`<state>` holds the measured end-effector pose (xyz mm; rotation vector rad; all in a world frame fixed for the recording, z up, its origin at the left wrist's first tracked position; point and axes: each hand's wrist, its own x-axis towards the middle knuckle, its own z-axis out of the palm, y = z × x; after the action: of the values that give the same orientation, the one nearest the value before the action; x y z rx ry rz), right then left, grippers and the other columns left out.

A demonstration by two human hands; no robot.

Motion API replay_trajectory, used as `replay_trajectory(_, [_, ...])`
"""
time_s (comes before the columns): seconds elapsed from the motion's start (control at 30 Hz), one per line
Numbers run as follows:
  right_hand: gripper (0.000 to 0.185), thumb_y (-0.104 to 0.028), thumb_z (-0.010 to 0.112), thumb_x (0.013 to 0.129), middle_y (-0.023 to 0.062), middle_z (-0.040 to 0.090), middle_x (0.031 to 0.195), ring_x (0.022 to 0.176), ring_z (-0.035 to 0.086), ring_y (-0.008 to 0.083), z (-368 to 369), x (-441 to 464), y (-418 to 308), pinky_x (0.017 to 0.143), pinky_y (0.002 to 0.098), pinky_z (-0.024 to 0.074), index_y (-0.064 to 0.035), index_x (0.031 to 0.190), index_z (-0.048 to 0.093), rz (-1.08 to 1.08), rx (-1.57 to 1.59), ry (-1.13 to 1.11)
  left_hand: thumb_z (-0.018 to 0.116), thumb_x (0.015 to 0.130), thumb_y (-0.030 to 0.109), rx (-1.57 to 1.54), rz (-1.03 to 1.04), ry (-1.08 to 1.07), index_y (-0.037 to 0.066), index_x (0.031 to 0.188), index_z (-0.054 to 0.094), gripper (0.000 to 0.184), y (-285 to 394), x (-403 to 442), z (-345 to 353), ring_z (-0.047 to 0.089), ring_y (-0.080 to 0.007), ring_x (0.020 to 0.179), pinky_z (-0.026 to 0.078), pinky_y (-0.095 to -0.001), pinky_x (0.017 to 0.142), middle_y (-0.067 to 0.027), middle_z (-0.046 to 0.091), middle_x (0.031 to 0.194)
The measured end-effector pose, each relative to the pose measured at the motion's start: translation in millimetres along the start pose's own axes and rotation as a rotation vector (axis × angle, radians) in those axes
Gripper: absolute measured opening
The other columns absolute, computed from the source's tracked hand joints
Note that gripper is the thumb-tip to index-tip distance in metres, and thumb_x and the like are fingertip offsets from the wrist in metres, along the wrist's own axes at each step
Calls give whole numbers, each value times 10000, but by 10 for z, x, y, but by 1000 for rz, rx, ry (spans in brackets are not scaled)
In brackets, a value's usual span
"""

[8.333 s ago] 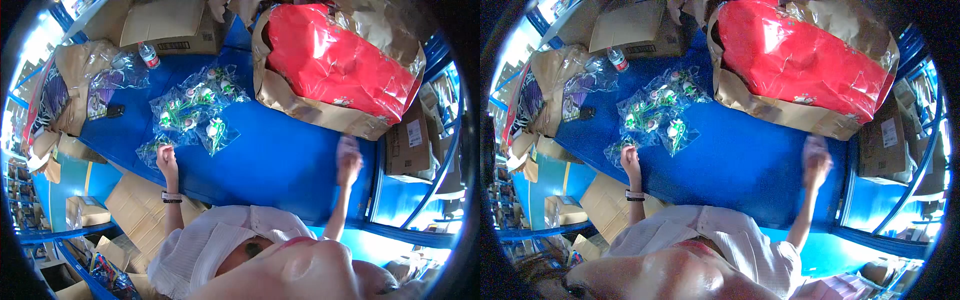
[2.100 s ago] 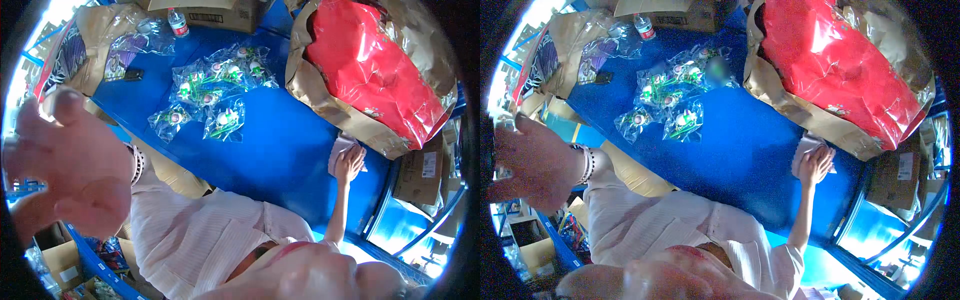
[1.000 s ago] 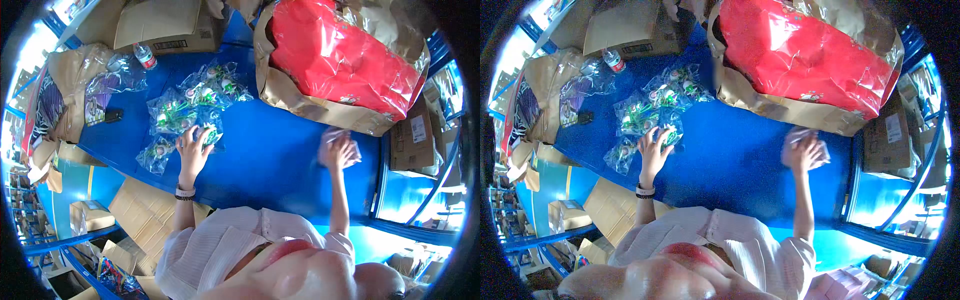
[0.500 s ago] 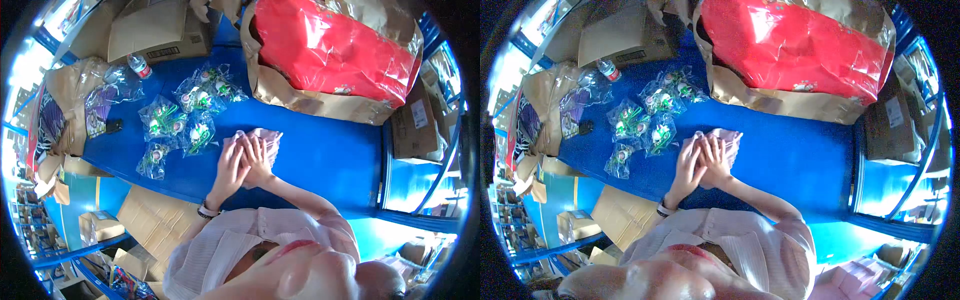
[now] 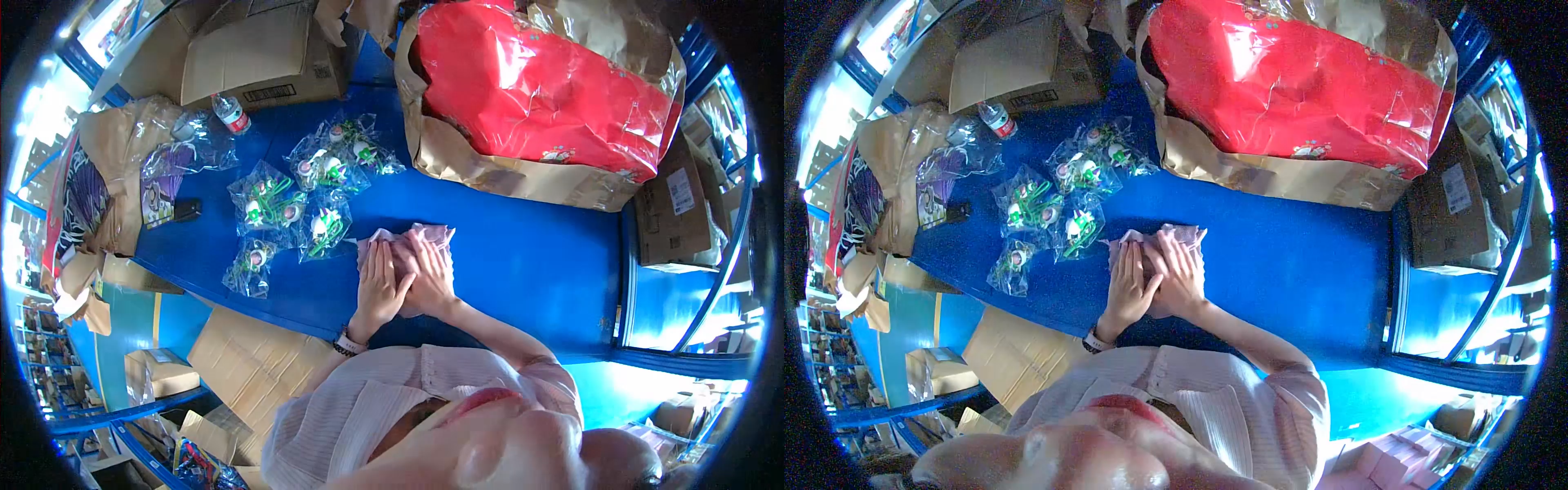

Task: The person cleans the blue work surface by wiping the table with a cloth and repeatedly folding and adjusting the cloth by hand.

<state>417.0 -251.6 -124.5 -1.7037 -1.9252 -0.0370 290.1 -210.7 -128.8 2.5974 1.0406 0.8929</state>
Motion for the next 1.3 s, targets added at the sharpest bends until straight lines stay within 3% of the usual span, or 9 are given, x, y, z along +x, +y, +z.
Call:
replay_trajectory(0.13, [698,-368,658,766,190,307,1455,1337,325,357,-196,-38,364,1091,429,296,-64,1349,427,96,-13,-32,609,864,323,74,31,-108,-94,1371,311,720,46,37,-89,372,-406,1292,334,-446,1056,-280,371,1388])
replay_trajectory(0.33, [666,-381,641,803,186,299,1461,1335,321,359,-436,12,693,1088,431,298,-70,1353,431,96,-94,-63,611,866,306,1,151,-243,-84,1382,291,721,50,53,-216,402,-389,1273,342,-435,1044,-268,366,1399])
replay_trajectory(0.5, [658,-364,634,802,190,307,1454,1328,324,363,-513,-34,1027,1089,438,297,-58,1349,433,142,-106,-86,611,855,290,-246,37,-163,-11,1366,376,638,154,-124,-334,488,-340,1187,392,-394,992,-192,415,1390])
replay_trajectory(0.63, [655,-347,614,803,224,317,1431,1313,329,392,-355,10,1174,1082,465,296,-16,1337,430,200,-359,37,627,840,227,-309,-195,-255,28,1299,455,529,-34,-213,-672,525,-332,1110,421,-386,954,-162,476,1323])
replay_trajectory(0.8, [654,-323,582,785,307,325,1374,1222,371,476,26,244,562,989,516,357,56,1297,436,228,-349,58,625,818,135,-225,-218,-67,32,1208,509,419,-193,-318,-728,542,-322,1055,443,-379,917,-147,526,1222])
replay_trajectory(0.9, [677,-357,570,767,308,338,1363,1177,406,484,158,301,21,985,522,355,65,1281,444,-8,-232,44,619,806,98,-202,-212,-8,30,1187,518,400,-255,-340,-628,545,-320,1044,445,-376,914,-141,536,1193])
replay_trajectory(1.13, [638,-374,563,793,216,385,1399,1236,425,404,89,208,-98,1039,498,319,-37,1325,457,-229,7,-114,599,779,32,-188,-242,54,31,1143,535,369,-238,-320,-537,547,-311,1023,448,-369,900,-132,544,1161])
replay_trajectory(1.23, [589,-343,595,789,114,411,1420,1268,429,324,-317,48,214,1046,475,326,-127,1325,481,-74,-10,-233,600,782,26,-197,-225,78,32,1129,541,352,-264,-297,-571,548,-305,1013,449,-366,893,-129,549,1153])
replay_trajectory(1.3, [583,-303,610,784,135,416,1408,1259,433,336,-574,-111,515,1027,470,356,-132,1326,480,68,-101,-184,600,784,21,-217,-211,105,34,1115,548,335,-267,-275,-578,550,-299,1004,451,-362,885,-126,554,1145])
